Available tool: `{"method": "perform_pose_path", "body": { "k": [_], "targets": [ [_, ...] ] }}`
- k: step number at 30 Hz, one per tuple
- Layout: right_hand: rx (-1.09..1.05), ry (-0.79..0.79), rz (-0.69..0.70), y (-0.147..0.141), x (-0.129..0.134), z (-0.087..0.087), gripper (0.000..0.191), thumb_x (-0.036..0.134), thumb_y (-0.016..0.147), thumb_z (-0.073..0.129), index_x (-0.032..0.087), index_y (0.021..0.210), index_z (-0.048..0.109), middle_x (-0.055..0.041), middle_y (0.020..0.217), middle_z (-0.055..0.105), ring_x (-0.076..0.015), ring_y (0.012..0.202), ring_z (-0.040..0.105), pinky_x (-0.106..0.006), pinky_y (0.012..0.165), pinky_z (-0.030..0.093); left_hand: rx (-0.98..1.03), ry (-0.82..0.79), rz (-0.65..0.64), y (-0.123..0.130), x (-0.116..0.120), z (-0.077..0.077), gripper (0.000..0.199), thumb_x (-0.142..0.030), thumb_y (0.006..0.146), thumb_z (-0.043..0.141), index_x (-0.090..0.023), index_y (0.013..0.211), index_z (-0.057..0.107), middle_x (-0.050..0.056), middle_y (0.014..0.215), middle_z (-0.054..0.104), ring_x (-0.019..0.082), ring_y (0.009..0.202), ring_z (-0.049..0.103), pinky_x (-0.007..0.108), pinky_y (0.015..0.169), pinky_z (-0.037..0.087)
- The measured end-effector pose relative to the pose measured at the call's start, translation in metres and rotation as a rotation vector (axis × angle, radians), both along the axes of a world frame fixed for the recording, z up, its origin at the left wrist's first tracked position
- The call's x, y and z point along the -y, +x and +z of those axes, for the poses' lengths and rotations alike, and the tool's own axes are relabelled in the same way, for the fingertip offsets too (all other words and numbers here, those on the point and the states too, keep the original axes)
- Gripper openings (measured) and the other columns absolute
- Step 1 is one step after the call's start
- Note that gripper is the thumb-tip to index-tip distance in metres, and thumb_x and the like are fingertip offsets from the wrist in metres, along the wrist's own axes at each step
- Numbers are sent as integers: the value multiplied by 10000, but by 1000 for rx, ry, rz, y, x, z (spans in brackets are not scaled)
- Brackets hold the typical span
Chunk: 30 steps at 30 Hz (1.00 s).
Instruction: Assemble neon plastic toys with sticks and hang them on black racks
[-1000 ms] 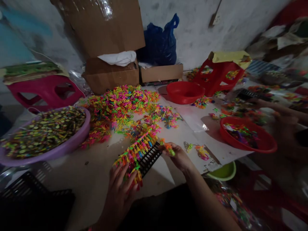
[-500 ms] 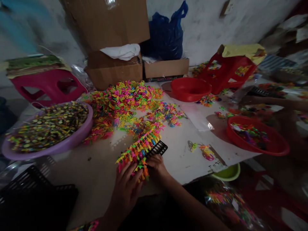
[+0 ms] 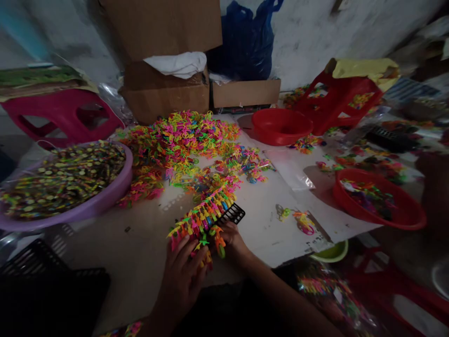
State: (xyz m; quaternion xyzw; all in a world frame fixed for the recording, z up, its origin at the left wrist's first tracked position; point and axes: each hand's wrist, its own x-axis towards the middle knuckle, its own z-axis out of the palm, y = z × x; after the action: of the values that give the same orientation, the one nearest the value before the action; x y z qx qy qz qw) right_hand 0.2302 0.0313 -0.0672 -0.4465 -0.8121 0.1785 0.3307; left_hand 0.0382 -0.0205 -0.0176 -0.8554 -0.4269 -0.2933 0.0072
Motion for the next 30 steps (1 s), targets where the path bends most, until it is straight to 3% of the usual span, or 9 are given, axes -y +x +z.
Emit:
{"method": "perform_pose_path", "body": {
  "k": [8,13,17,19,21,22,24,27,30],
  "targets": [
    [326,-2,-31,-15,6,20,76,231,787,594,200,737,643,-37,747,605,-184,817,473,-297,718,348,-47,70,37,6,-6,7,346,-224,775,557,-240,1120,566,92,1184,557,260,1152,449,544,1033,174],
    [236,-55,55,-12,4,19,86,227,783,587,189,770,663,-59,798,632,-191,849,525,-305,744,399,-192,119,-62,8,-8,13,377,-265,775,560,-290,1152,554,81,1258,517,291,1189,406,550,1019,175],
    [-61,-437,339,44,-13,47,165,309,770,584,186,802,690,-8,705,663,-148,695,597,-244,631,446,-212,89,-110,7,-3,12,443,-235,786,540,-256,1227,495,85,1329,450,274,1228,366,465,997,287],
    [-110,-735,218,84,-34,69,218,366,723,613,165,729,697,10,580,643,-137,549,588,-219,511,431,-201,95,-88,8,-3,10,446,-227,786,538,-251,1230,493,99,1333,442,268,1214,385,463,993,294],
    [-111,-878,-149,118,-61,87,188,331,655,671,144,663,687,-1,512,626,-136,476,569,-209,446,404,-184,113,-69,10,-4,8,421,-219,787,537,-262,1206,514,100,1302,474,257,1178,424,470,991,292],
    [-155,-812,-410,129,-76,92,182,322,656,665,140,653,679,-12,513,629,-129,454,557,-207,431,391,-178,120,-65,12,-5,7,412,-218,788,536,-266,1197,522,97,1283,493,254,1162,439,470,985,296],
    [-188,-697,-675,142,-106,96,254,350,737,574,128,652,662,-47,523,629,-129,449,545,-215,431,380,-172,138,-61,15,-7,4,406,-219,788,539,-269,1191,527,89,1248,523,248,1138,460,456,966,320],
    [-204,-558,-844,139,-139,91,297,350,742,558,136,543,610,-78,486,598,-166,506,564,-241,476,383,-179,138,-60,14,-6,3,425,-229,789,543,-267,1211,508,93,1266,507,252,1153,450,440,948,350],
    [-242,-422,-925,128,-146,91,182,293,698,599,153,581,602,-83,584,630,-201,646,596,-250,554,398,-124,76,-88,3,-4,11,418,-222,804,517,-254,1220,496,97,1304,472,251,1194,420,421,945,381]
  ]
}}
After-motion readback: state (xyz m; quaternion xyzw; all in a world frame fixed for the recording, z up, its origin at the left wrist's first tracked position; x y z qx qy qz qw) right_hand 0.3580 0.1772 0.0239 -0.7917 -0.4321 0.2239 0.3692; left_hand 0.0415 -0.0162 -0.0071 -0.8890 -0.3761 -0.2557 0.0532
